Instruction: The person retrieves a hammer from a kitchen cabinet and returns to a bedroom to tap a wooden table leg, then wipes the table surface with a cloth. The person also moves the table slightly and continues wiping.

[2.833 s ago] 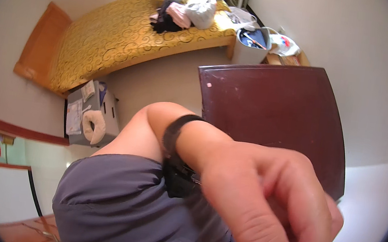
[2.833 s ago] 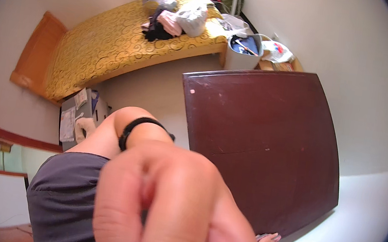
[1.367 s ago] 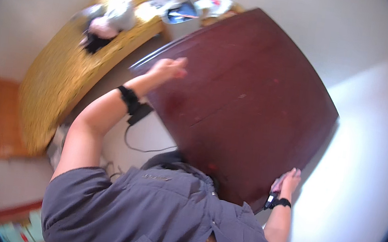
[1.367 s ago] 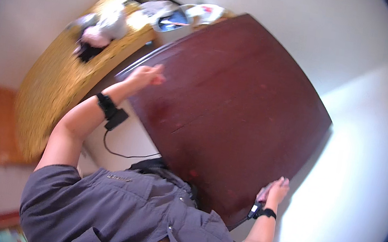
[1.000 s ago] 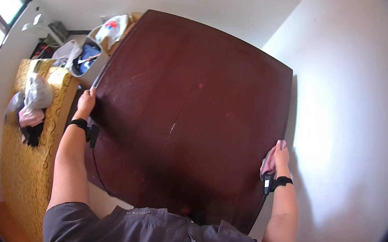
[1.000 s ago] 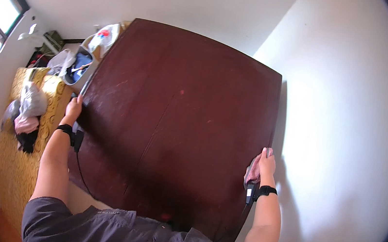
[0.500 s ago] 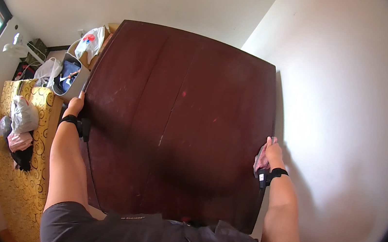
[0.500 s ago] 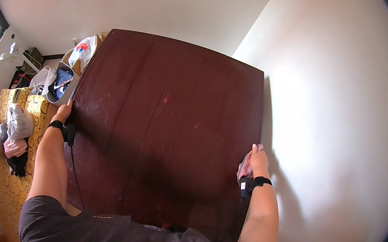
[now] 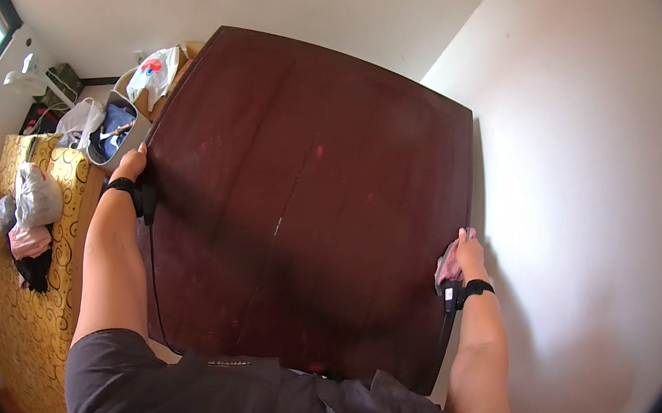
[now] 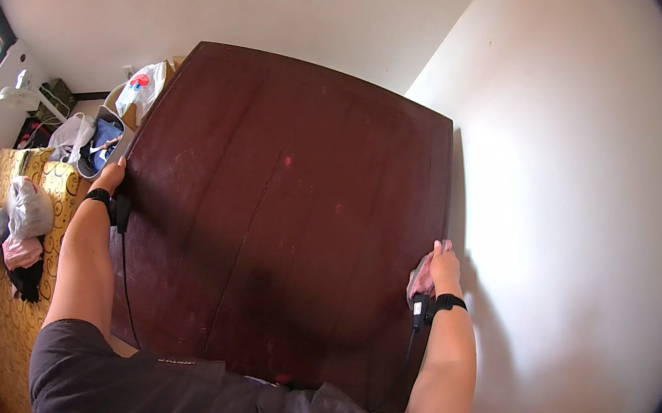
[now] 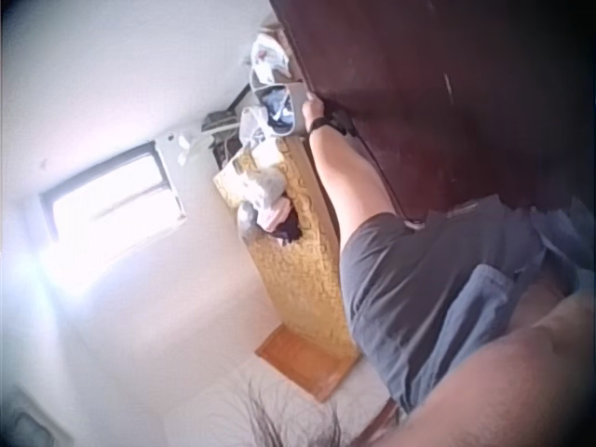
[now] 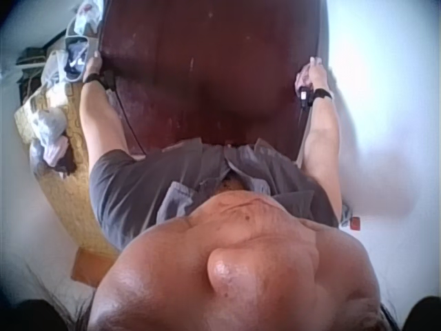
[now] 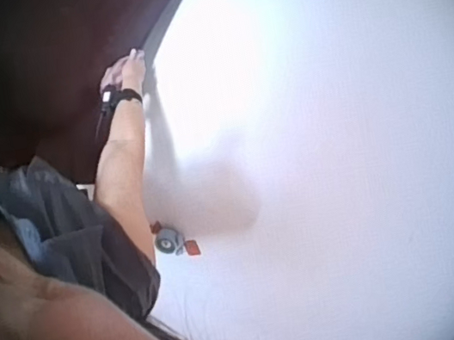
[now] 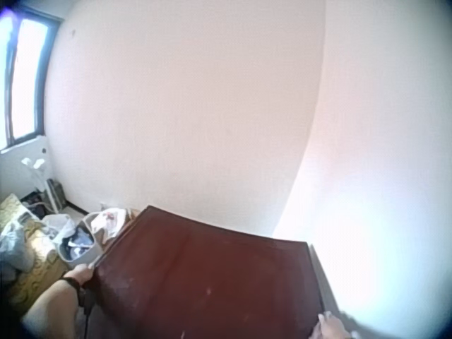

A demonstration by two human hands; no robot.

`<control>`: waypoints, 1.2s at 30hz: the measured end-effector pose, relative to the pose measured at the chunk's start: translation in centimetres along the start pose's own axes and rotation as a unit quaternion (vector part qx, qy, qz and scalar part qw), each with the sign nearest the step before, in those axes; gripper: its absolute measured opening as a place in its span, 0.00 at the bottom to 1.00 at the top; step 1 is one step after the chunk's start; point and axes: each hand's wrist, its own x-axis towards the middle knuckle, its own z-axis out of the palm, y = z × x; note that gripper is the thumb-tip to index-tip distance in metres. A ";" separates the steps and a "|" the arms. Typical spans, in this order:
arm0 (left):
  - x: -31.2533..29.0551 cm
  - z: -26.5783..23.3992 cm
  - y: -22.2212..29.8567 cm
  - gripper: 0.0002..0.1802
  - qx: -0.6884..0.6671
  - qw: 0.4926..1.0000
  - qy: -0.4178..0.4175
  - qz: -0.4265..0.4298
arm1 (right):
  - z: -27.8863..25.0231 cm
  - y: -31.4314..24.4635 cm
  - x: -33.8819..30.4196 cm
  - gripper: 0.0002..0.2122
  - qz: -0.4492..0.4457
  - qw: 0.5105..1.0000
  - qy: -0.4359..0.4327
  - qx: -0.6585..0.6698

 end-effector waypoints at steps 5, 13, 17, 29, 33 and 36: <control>3.7 -3.3 -4.9 0.38 0.084 0.994 0.050 0.046 | 0.8 -3.0 0.4 0.34 -0.028 0.999 0.004 0.035; 4.2 0.6 0.6 0.33 0.124 0.983 0.042 0.129 | -0.8 -0.7 -1.5 0.33 0.026 0.999 0.020 0.036; 8.1 -1.0 -2.8 0.27 0.251 0.947 0.080 0.181 | 0.0 -1.7 -0.8 0.33 0.014 0.998 0.019 0.051; 5.8 0.5 0.5 0.39 0.094 0.990 0.038 0.095 | -1.1 -0.9 -1.9 0.33 0.034 0.998 0.037 0.040; 5.8 -0.1 -1.6 0.39 0.067 0.992 0.051 0.090 | -0.2 -1.4 -0.9 0.30 0.006 0.997 0.054 0.053; 3.1 1.6 1.5 0.38 0.041 0.993 0.057 0.093 | -1.2 -0.6 -1.8 0.27 -0.011 0.997 0.062 0.054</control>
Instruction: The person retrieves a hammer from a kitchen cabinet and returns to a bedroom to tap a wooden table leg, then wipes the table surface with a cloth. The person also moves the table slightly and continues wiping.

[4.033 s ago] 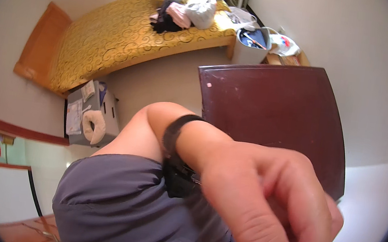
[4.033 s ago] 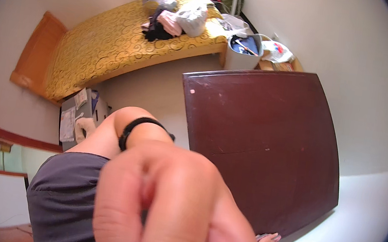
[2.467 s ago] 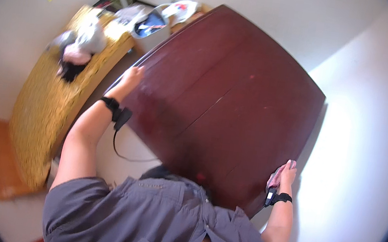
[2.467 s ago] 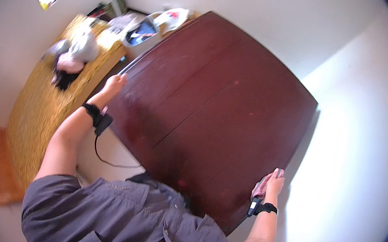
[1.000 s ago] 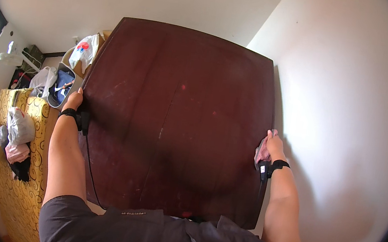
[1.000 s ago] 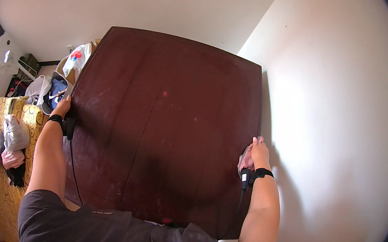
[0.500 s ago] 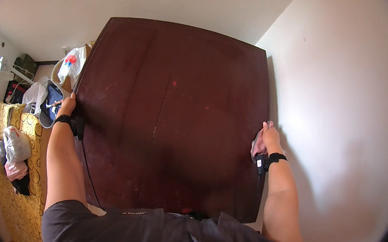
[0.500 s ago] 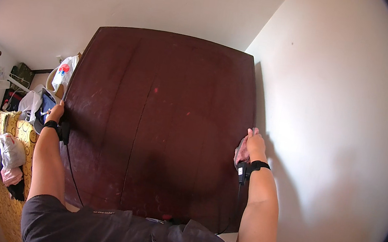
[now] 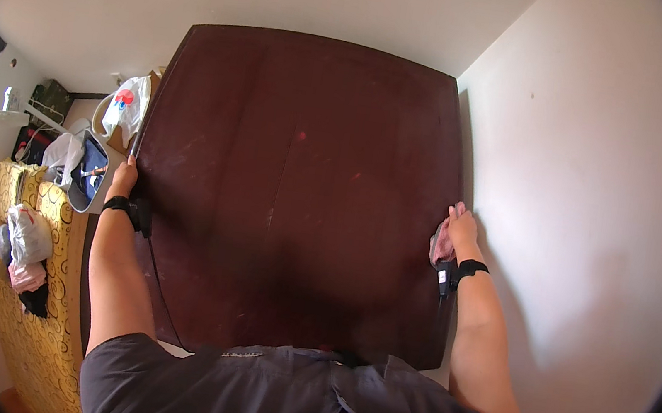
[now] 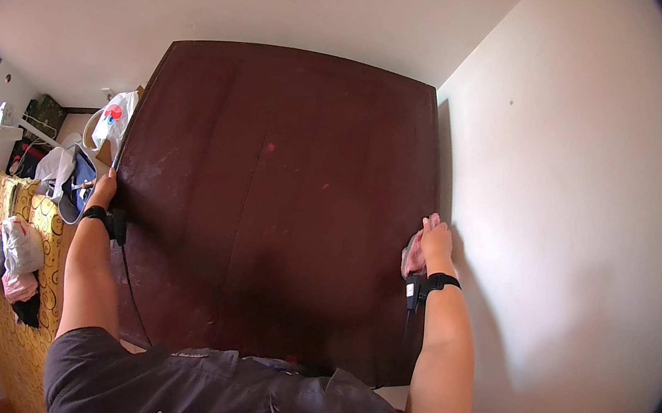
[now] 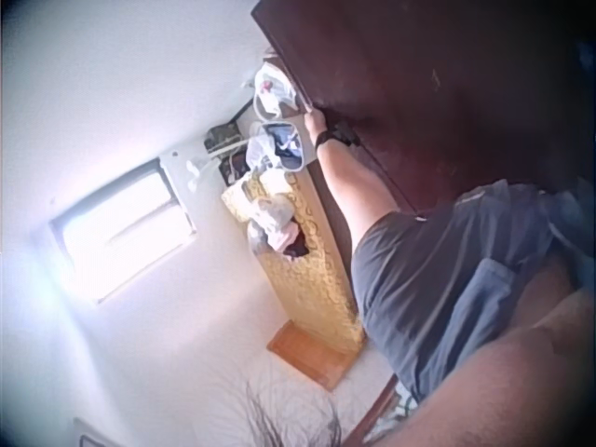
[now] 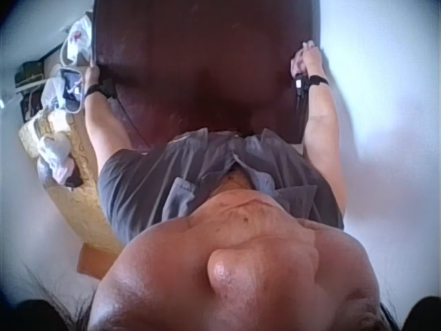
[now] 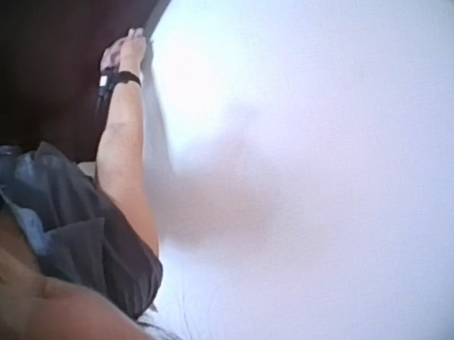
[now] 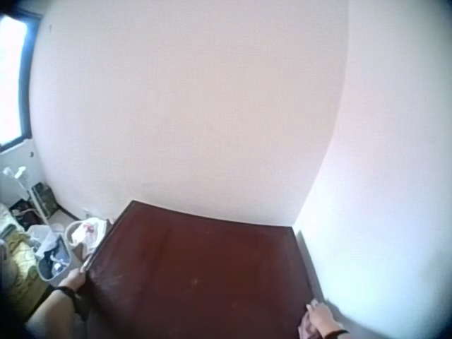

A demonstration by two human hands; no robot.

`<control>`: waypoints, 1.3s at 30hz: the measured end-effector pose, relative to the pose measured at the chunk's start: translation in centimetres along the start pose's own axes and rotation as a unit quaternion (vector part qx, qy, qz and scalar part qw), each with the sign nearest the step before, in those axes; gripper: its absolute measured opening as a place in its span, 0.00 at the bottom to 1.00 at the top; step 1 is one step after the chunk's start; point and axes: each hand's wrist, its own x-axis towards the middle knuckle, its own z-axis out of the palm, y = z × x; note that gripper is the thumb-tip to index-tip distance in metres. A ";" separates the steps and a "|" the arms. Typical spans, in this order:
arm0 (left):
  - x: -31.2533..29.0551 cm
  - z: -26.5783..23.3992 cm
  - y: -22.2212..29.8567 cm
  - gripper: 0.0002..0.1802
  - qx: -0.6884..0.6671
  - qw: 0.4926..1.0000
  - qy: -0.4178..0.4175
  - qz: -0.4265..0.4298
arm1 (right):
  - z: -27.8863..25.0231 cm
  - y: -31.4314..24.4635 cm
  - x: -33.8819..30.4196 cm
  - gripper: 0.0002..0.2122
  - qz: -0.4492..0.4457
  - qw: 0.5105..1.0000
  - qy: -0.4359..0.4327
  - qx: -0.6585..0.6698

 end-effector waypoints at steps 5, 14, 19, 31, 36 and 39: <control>-4.2 -0.5 3.6 0.32 -0.048 0.998 0.029 -0.035 | 1.6 0.1 -0.5 0.30 -0.067 0.997 0.024 -0.003; -14.9 -2.5 2.9 0.34 0.013 0.997 -0.013 -0.068 | 5.6 -0.1 -2.2 0.26 -0.107 0.990 0.075 -0.060; -22.6 -3.2 -1.0 0.34 0.009 0.995 -0.061 -0.082 | 5.7 -0.4 -0.3 0.25 -0.111 0.989 0.070 -0.067; -32.2 -3.3 -7.4 0.26 -0.129 0.986 -0.081 -0.069 | 4.8 -2.2 -7.8 0.27 -0.055 0.993 -0.011 -0.101; -31.9 -2.9 -8.5 0.29 -0.153 0.983 -0.102 0.011 | 8.2 -1.2 -17.3 0.27 -0.165 0.980 0.029 -0.112; -31.4 -2.8 -8.8 0.33 -0.126 0.985 -0.110 0.041 | 8.3 -1.5 -22.7 0.26 -0.242 0.962 0.102 -0.080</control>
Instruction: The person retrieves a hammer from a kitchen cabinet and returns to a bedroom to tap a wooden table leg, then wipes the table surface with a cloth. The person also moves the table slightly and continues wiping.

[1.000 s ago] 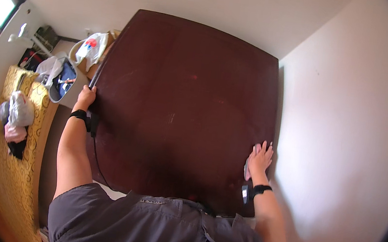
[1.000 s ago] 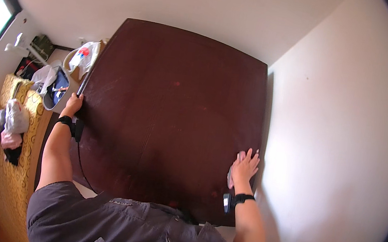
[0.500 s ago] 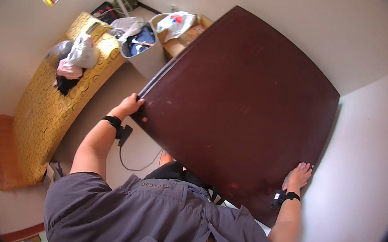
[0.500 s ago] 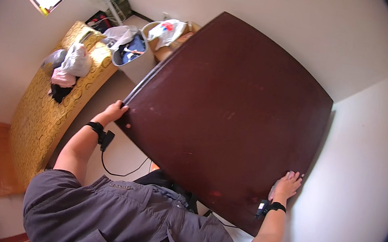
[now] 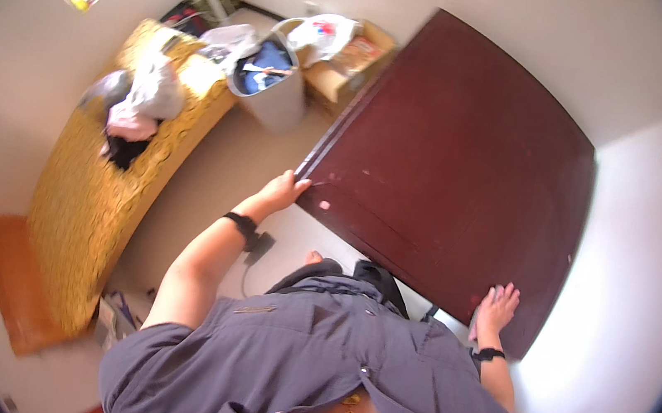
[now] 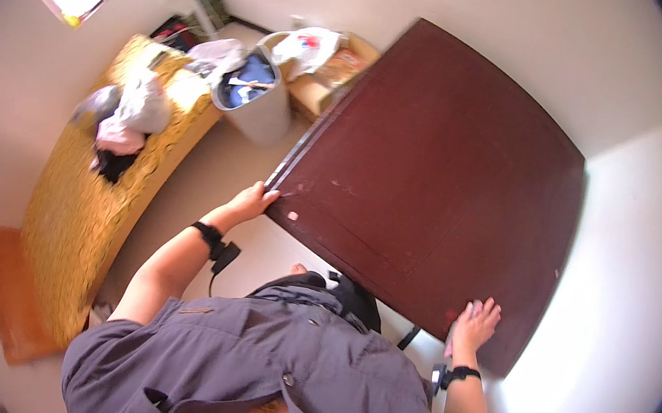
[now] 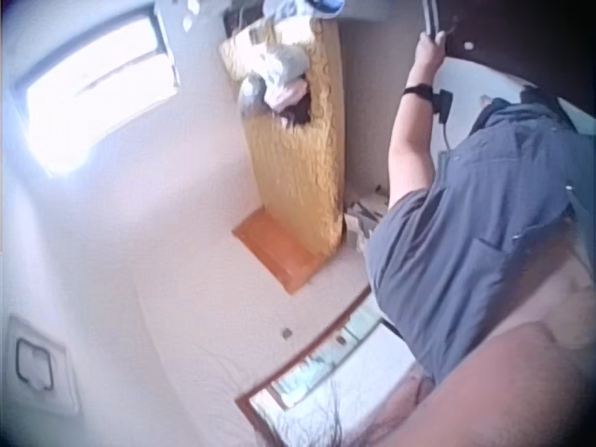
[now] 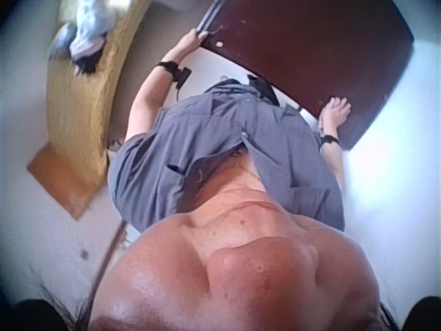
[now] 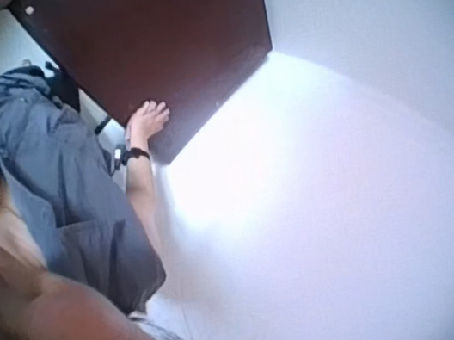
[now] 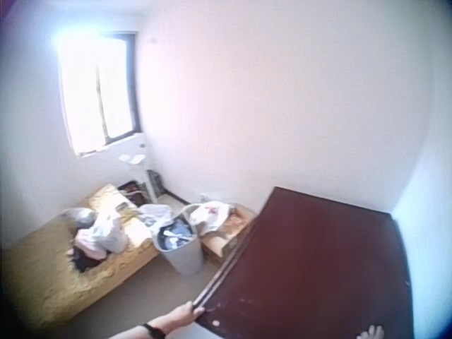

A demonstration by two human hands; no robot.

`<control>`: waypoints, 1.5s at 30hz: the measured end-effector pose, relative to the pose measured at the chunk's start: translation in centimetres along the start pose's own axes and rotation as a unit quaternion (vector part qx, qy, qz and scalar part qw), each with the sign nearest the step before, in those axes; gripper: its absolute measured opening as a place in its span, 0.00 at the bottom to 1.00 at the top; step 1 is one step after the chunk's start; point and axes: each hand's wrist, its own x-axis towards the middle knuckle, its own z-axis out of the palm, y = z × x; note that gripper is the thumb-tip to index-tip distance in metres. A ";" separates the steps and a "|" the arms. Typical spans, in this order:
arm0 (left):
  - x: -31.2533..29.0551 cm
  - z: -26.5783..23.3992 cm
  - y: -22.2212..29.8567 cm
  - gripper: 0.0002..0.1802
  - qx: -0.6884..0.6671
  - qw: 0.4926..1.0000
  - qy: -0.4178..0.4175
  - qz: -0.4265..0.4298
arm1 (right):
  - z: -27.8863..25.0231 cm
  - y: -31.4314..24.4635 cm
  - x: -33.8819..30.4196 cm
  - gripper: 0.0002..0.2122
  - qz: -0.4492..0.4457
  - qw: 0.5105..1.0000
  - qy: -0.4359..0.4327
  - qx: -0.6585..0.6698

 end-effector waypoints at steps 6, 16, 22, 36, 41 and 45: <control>0.3 -1.4 0.4 0.34 -0.027 0.996 -0.074 -0.035 | -0.1 -2.4 -0.7 0.26 0.111 0.994 -0.019 0.011; 1.3 -1.3 -1.1 0.32 0.018 0.996 -0.079 0.024 | 0.0 -2.3 -1.4 0.25 0.112 0.993 0.023 0.015; 2.8 -1.7 -1.6 0.31 0.037 0.995 -0.083 0.039 | 0.2 -2.7 -1.7 0.26 0.112 0.993 0.036 0.023; 6.1 -2.4 -0.6 0.29 0.027 0.995 -0.070 0.067 | -1.8 -4.3 -0.2 0.25 0.151 0.988 0.021 0.026; 7.3 -1.7 -1.8 0.30 0.047 0.993 -0.052 0.098 | -1.6 -4.0 -0.1 0.25 0.164 0.986 0.005 0.019; 6.6 -2.9 0.2 0.30 0.032 0.994 -0.086 0.065 | -1.4 -3.9 -0.1 0.26 0.158 0.987 0.014 0.021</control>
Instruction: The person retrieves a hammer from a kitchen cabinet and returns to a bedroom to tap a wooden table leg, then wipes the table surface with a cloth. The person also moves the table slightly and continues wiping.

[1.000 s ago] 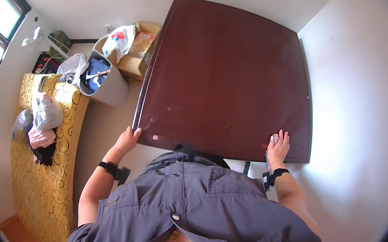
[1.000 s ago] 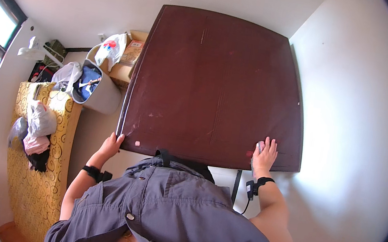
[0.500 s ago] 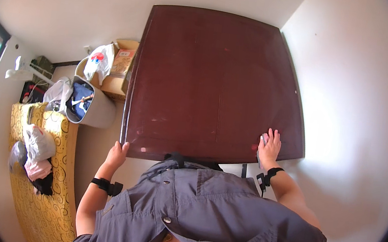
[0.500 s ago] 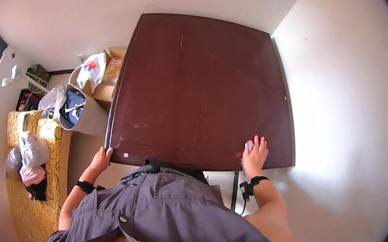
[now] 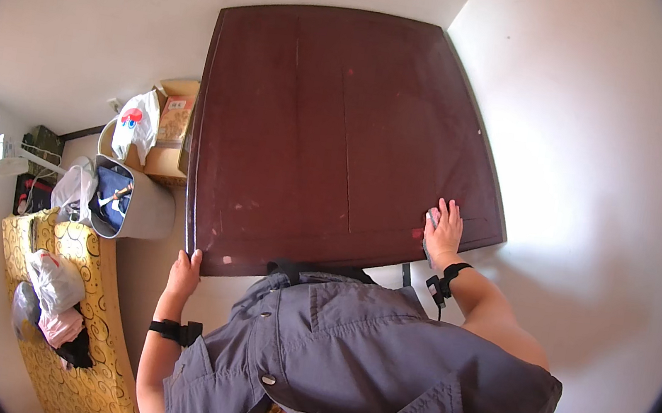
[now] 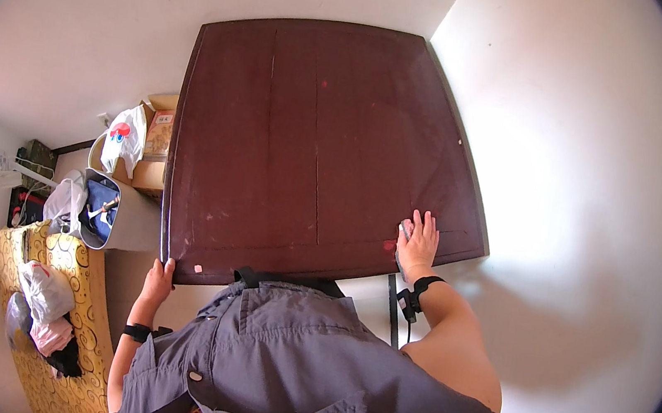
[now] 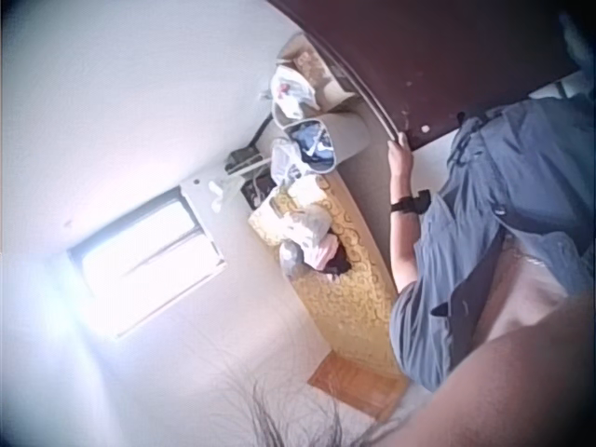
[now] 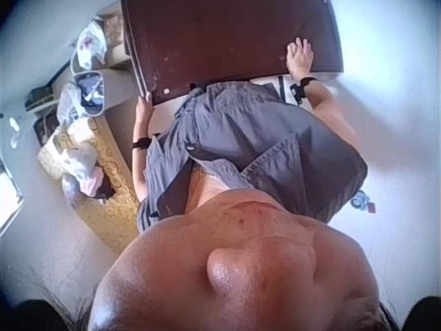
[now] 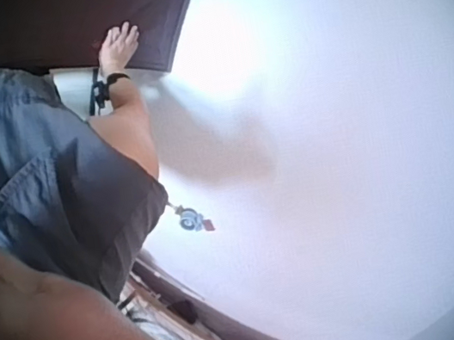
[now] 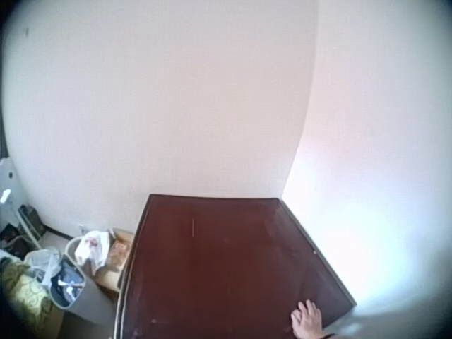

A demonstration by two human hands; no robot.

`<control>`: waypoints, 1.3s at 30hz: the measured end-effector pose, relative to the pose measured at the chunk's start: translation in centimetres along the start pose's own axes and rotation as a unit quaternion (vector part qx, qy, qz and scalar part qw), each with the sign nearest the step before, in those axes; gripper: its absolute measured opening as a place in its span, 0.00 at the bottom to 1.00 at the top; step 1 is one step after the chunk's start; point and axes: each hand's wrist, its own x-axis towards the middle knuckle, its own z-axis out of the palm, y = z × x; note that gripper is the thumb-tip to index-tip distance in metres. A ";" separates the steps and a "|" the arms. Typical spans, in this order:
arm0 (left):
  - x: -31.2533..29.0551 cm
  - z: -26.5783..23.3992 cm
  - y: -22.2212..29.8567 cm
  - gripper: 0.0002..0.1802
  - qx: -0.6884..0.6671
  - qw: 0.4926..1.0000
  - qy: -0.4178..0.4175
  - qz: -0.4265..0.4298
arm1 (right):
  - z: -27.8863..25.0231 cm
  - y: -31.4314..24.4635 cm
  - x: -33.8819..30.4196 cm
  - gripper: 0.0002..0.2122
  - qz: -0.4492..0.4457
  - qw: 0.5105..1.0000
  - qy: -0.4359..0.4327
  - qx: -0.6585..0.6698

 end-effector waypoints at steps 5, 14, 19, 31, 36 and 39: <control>1.2 0.6 -2.3 0.21 0.042 0.995 0.026 0.084 | -0.1 -0.2 0.3 0.26 -0.012 1.000 0.012 0.010; 2.3 0.7 -3.8 0.16 0.159 0.964 0.032 0.212 | 0.2 -0.9 0.8 0.24 -0.014 0.999 0.048 0.001; 2.5 0.9 -2.6 0.26 0.090 0.986 0.055 0.131 | 0.6 -0.4 0.6 0.23 -0.021 0.997 0.072 -0.016; 1.5 1.3 -0.7 0.23 0.082 0.967 0.210 0.118 | 0.5 -0.6 0.5 0.24 -0.013 0.998 0.052 -0.015; 2.0 0.8 -1.1 0.22 0.080 0.963 0.221 0.129 | -0.1 -1.6 0.2 0.24 0.004 0.999 0.046 -0.014; 2.0 0.9 -0.3 0.22 0.074 0.955 0.248 0.144 | -0.3 -1.5 0.7 0.24 -0.003 0.999 0.050 -0.015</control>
